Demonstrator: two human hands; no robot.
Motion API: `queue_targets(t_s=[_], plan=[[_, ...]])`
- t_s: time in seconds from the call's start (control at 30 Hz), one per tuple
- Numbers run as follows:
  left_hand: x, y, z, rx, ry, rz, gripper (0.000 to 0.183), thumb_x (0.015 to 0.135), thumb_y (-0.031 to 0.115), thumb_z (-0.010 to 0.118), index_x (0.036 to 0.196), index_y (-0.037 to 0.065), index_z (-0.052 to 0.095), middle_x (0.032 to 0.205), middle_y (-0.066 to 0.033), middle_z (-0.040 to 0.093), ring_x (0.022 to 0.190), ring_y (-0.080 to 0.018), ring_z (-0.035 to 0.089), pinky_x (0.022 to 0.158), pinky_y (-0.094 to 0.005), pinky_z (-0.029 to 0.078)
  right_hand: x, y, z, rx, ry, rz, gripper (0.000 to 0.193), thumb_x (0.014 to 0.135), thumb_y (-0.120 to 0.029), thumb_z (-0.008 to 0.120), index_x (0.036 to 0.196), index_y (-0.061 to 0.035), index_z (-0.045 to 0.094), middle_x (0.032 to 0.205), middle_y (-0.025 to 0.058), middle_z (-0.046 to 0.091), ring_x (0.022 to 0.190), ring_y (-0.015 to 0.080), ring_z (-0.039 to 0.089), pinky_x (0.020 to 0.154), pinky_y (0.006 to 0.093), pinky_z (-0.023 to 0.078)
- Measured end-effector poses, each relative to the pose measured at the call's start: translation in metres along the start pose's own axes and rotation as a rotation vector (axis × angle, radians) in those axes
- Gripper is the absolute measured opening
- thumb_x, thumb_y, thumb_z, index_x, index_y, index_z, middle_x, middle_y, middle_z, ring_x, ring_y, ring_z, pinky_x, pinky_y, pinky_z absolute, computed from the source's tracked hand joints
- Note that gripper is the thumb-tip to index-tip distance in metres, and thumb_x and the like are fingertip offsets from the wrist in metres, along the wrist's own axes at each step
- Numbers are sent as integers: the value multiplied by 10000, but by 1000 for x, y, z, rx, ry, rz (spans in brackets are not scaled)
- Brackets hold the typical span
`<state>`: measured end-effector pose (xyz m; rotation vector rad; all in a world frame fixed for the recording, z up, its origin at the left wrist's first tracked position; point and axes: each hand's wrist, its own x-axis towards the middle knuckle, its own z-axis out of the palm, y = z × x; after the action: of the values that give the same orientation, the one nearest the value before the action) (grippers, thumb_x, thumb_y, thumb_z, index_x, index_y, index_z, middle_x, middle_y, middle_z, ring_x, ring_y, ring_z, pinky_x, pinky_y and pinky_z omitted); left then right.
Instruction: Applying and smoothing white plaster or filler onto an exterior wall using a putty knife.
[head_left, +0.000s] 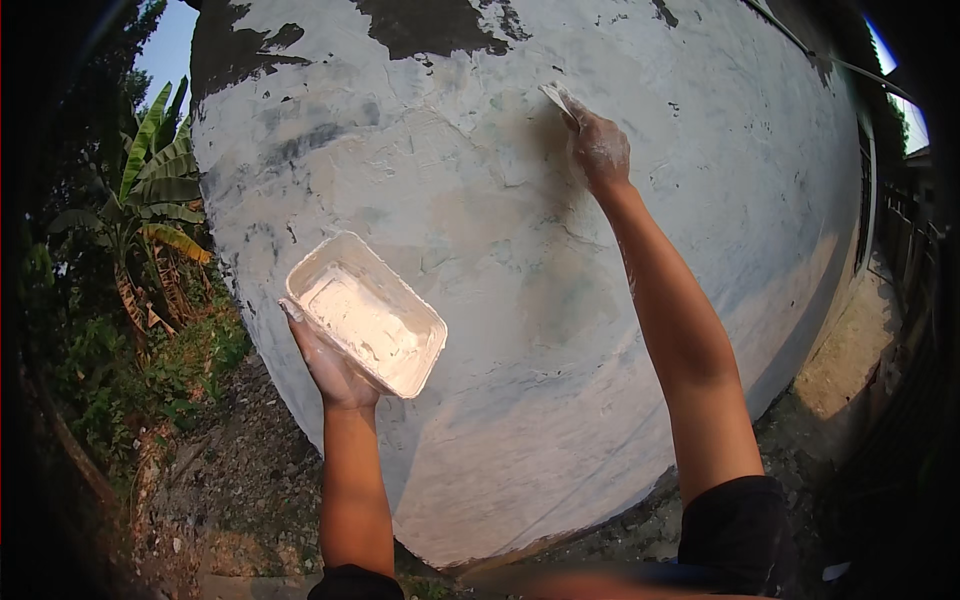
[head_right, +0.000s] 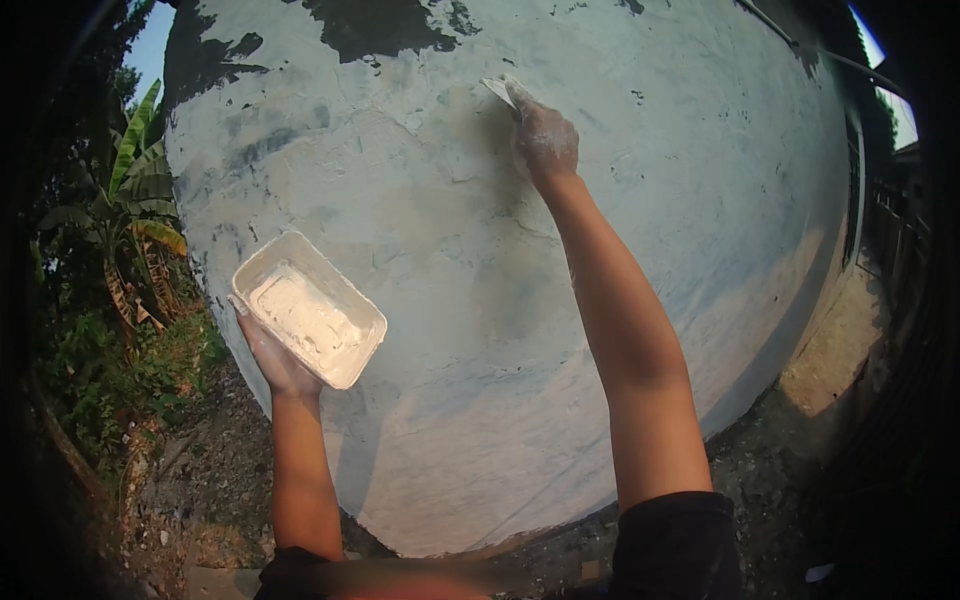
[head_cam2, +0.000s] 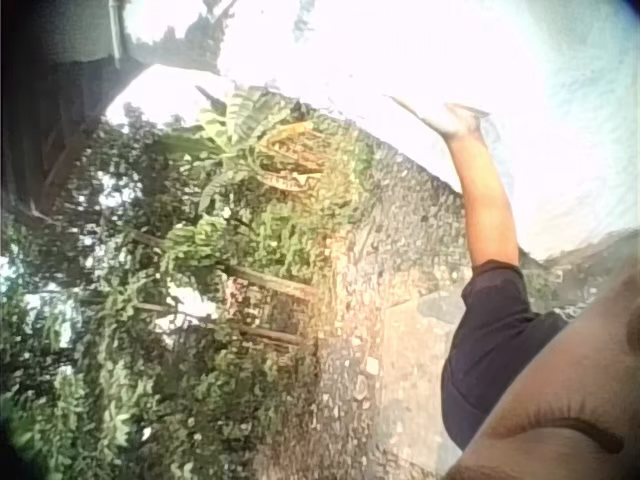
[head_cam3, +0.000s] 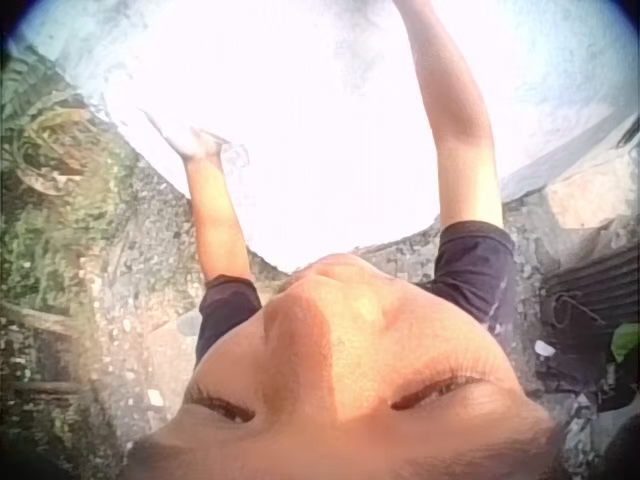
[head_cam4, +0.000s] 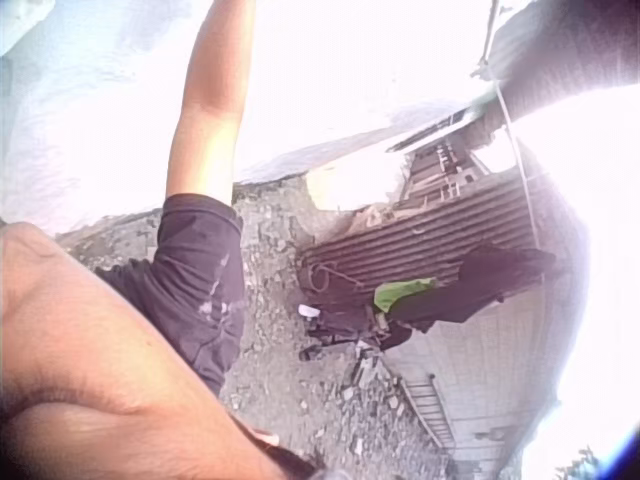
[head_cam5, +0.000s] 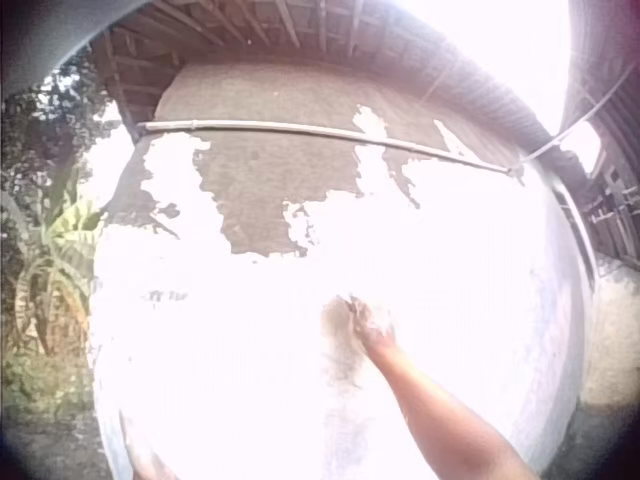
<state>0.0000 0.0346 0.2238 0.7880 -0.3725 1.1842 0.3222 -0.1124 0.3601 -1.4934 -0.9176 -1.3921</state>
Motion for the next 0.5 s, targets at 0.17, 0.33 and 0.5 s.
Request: queue_targets(t_s=[0.17,0.33,0.5], plan=[[5,1,-13,5,13,7,641,1023,584,342,1429,98,441,1392,-107,515,1231,-299,545,1009,-445,497,-82,-39,25,-22,-57,-313,384,925,-146,611,1299,-227,648,1109,113,716,886,349,696,747,450,568],[16,-27,-1,-3,2,-2,656,1017,594,384,1423,81,433,1384,-107,503,1232,-282,521,1033,-426,470,-87,-28,-12,102,-372,-300,355,937,-150,616,1282,-222,660,1066,122,724,881,340,698,719,429,568],[11,-34,12,-27,-20,-22,612,1019,581,367,1401,114,467,1353,-97,526,1200,-293,551,1001,-453,499,-50,5,-21,74,29,47,343,946,-112,596,1282,-149,656,1067,165,709,915,372,681,763,454,545]])
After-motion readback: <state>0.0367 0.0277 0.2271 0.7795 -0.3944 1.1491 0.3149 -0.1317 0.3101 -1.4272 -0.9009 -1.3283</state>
